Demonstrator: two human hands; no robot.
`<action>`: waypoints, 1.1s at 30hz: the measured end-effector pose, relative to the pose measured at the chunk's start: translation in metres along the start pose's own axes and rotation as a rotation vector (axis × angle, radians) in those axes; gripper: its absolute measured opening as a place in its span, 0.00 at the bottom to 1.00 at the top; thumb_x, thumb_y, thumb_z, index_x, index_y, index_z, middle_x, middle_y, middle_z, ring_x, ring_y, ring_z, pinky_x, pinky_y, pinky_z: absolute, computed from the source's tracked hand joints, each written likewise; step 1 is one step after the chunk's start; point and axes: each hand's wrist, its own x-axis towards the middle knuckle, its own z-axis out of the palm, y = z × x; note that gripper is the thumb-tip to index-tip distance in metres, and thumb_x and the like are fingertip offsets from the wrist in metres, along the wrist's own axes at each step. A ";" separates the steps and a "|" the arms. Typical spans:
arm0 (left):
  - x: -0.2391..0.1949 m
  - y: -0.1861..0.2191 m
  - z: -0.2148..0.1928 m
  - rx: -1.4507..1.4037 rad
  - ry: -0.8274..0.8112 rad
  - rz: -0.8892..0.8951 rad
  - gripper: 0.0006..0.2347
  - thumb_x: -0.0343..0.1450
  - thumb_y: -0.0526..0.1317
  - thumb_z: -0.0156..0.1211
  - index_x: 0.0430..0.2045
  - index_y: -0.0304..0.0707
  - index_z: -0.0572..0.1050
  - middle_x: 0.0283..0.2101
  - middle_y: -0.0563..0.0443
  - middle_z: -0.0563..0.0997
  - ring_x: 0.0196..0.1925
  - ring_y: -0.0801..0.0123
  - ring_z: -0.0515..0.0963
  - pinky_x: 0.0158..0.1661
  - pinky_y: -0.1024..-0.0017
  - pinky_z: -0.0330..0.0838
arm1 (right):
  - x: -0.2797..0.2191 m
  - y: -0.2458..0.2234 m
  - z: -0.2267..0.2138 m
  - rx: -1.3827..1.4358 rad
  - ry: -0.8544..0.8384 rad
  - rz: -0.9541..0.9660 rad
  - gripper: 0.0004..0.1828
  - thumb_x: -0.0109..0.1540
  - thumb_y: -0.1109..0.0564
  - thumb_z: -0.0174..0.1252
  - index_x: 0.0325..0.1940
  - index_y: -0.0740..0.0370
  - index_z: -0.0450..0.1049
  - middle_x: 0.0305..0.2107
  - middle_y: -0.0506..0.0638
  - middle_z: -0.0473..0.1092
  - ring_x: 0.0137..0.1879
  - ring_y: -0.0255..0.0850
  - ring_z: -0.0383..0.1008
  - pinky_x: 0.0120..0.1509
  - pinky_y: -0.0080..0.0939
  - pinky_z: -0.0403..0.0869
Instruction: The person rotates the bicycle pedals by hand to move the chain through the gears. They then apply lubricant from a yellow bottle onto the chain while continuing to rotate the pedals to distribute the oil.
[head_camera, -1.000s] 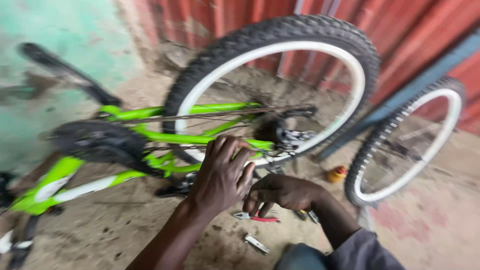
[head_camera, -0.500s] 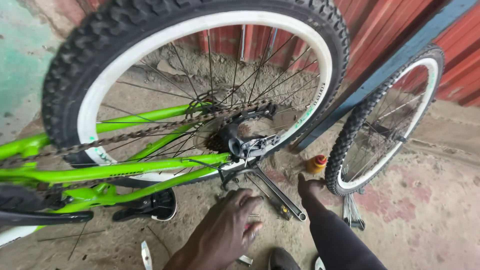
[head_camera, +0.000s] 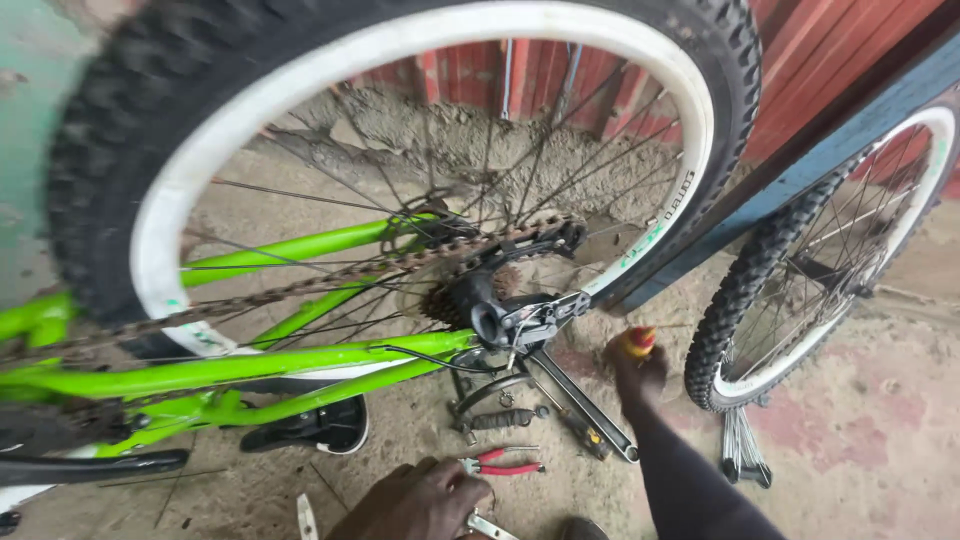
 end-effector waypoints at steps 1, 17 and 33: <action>-0.005 0.006 -0.007 0.048 -0.091 -0.031 0.15 0.74 0.53 0.59 0.50 0.50 0.71 0.53 0.47 0.72 0.53 0.49 0.73 0.50 0.49 0.68 | -0.042 -0.037 -0.025 0.200 -0.228 0.039 0.35 0.52 0.46 0.70 0.56 0.62 0.64 0.43 0.60 0.69 0.46 0.53 0.69 0.49 0.53 0.70; -0.196 0.102 -0.132 -0.181 1.256 0.292 0.25 0.71 0.33 0.61 0.66 0.41 0.65 0.56 0.43 0.77 0.52 0.61 0.82 0.53 0.65 0.74 | -0.220 -0.428 -0.311 0.240 -1.102 -1.047 0.43 0.46 0.49 0.73 0.62 0.63 0.68 0.51 0.52 0.74 0.54 0.39 0.76 0.57 0.39 0.80; -0.187 0.050 -0.142 -0.473 1.302 0.332 0.16 0.74 0.30 0.59 0.58 0.39 0.74 0.43 0.36 0.80 0.41 0.49 0.85 0.38 0.65 0.83 | -0.255 -0.425 -0.215 0.608 -1.170 -0.459 0.41 0.54 0.49 0.70 0.63 0.79 0.66 0.40 0.67 0.67 0.41 0.55 0.68 0.42 0.52 0.72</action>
